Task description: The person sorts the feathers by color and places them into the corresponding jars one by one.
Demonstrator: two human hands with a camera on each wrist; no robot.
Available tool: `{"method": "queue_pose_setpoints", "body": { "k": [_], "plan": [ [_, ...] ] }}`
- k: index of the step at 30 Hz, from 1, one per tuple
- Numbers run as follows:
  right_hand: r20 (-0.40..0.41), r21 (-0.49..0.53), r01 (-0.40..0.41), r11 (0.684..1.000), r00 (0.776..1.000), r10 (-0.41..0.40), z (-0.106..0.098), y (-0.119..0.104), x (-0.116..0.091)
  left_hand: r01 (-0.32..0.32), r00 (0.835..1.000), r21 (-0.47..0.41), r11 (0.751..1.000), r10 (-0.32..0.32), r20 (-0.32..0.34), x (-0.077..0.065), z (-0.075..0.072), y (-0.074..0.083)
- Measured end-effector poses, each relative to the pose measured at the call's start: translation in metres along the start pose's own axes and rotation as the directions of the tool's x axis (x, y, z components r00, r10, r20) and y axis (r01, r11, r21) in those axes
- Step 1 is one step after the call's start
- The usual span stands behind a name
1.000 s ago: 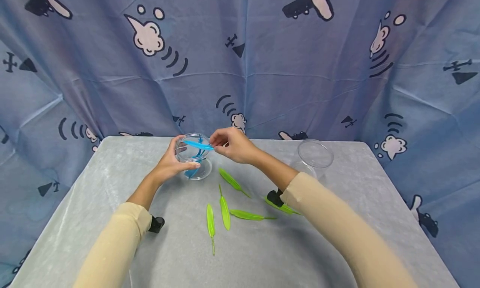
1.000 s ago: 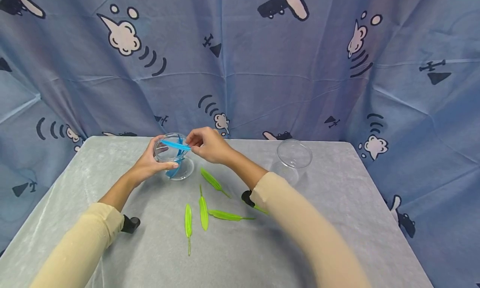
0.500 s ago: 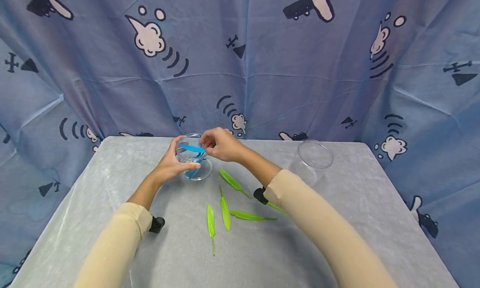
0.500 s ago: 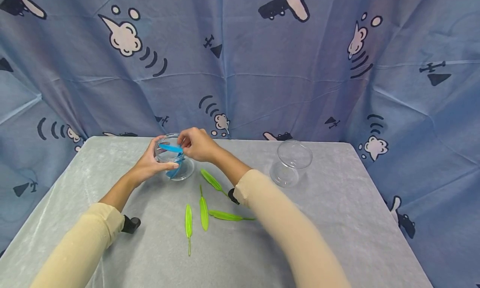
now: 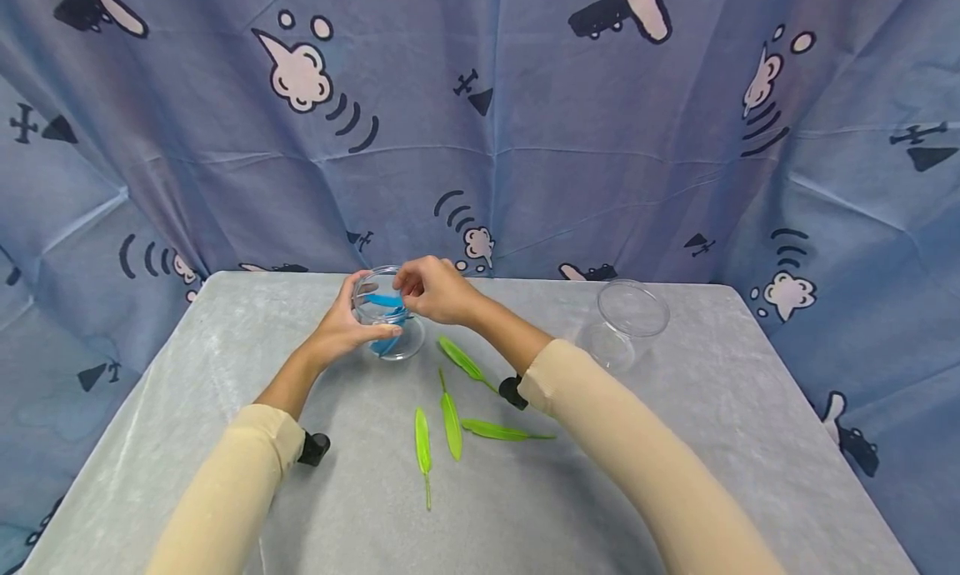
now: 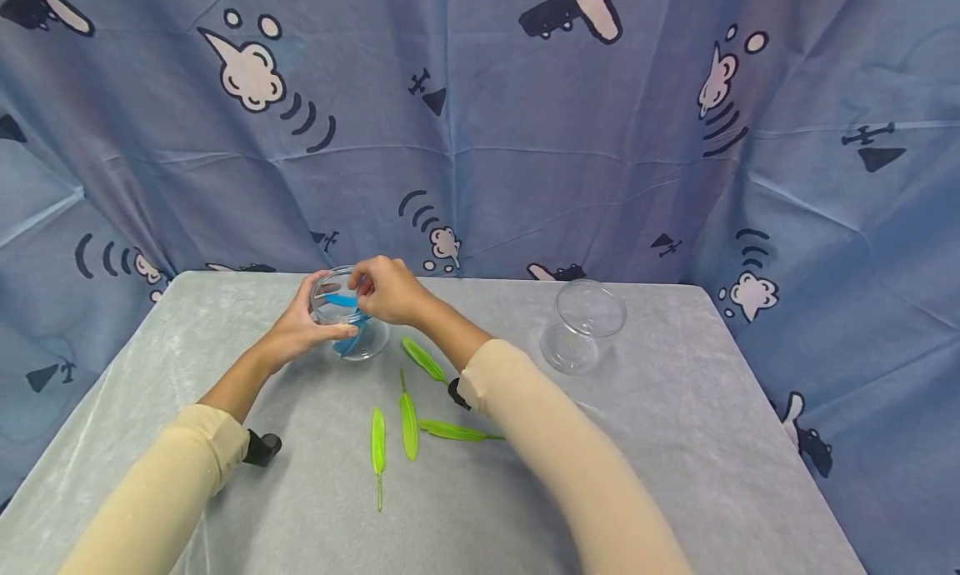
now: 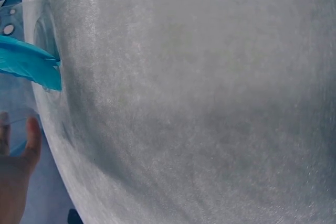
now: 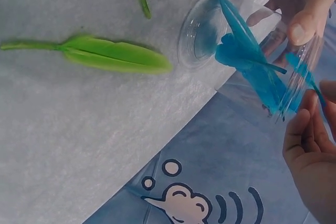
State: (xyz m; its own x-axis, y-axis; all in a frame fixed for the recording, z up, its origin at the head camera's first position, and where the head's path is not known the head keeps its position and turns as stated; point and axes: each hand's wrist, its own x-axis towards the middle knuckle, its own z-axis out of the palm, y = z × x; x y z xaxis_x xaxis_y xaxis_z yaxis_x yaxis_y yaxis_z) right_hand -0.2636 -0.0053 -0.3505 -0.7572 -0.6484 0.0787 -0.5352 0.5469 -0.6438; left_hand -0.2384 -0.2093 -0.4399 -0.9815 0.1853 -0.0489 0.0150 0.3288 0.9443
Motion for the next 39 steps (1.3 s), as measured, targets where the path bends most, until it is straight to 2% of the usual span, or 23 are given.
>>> {"method": "queue_pose_setpoints", "body": {
  "k": [6,11,15,20,24,29,34,37,39],
  "plan": [
    [-0.045,0.050,0.042,0.998,0.998,-0.040,-0.008,0.002,-0.005,0.012,1.000,0.004,1.000,-0.012,-0.006,0.000,0.000,0.000],
    [-0.100,0.094,0.070,0.993,0.993,-0.060,-0.027,0.009,-0.016,0.022,1.000,0.024,0.999,-0.021,-0.020,-0.001,0.001,0.001],
    [-0.140,0.095,0.059,0.994,0.989,-0.046,-0.046,0.023,-0.034,0.012,1.000,0.037,0.999,-0.011,-0.026,-0.002,0.002,0.001],
    [-0.178,0.074,0.015,0.997,0.984,-0.002,-0.076,0.051,-0.065,0.004,1.000,0.045,0.999,-0.003,-0.028,-0.003,0.002,0.001],
    [-0.212,0.046,-0.033,0.998,0.976,0.042,-0.101,0.078,-0.099,-0.005,1.000,0.040,0.999,0.006,-0.025,-0.004,0.001,0.002],
    [-0.270,0.018,-0.146,0.989,0.952,0.145,-0.124,0.114,-0.145,-0.029,0.999,0.047,0.998,0.030,-0.024,-0.006,0.001,0.001],
    [-0.287,0.036,-0.274,0.961,0.918,0.272,-0.133,0.146,-0.184,-0.030,0.999,0.042,0.999,0.031,-0.018,-0.006,0.002,0.002],
    [-0.296,0.071,-0.285,0.956,0.909,0.293,-0.131,0.162,-0.200,-0.026,1.000,0.047,0.999,0.027,-0.015,-0.007,0.003,0.003],
    [-0.308,0.107,-0.260,0.960,0.909,0.281,-0.128,0.172,-0.207,-0.022,1.000,0.052,0.998,0.023,-0.020,-0.007,0.004,0.003]
  ]
}}
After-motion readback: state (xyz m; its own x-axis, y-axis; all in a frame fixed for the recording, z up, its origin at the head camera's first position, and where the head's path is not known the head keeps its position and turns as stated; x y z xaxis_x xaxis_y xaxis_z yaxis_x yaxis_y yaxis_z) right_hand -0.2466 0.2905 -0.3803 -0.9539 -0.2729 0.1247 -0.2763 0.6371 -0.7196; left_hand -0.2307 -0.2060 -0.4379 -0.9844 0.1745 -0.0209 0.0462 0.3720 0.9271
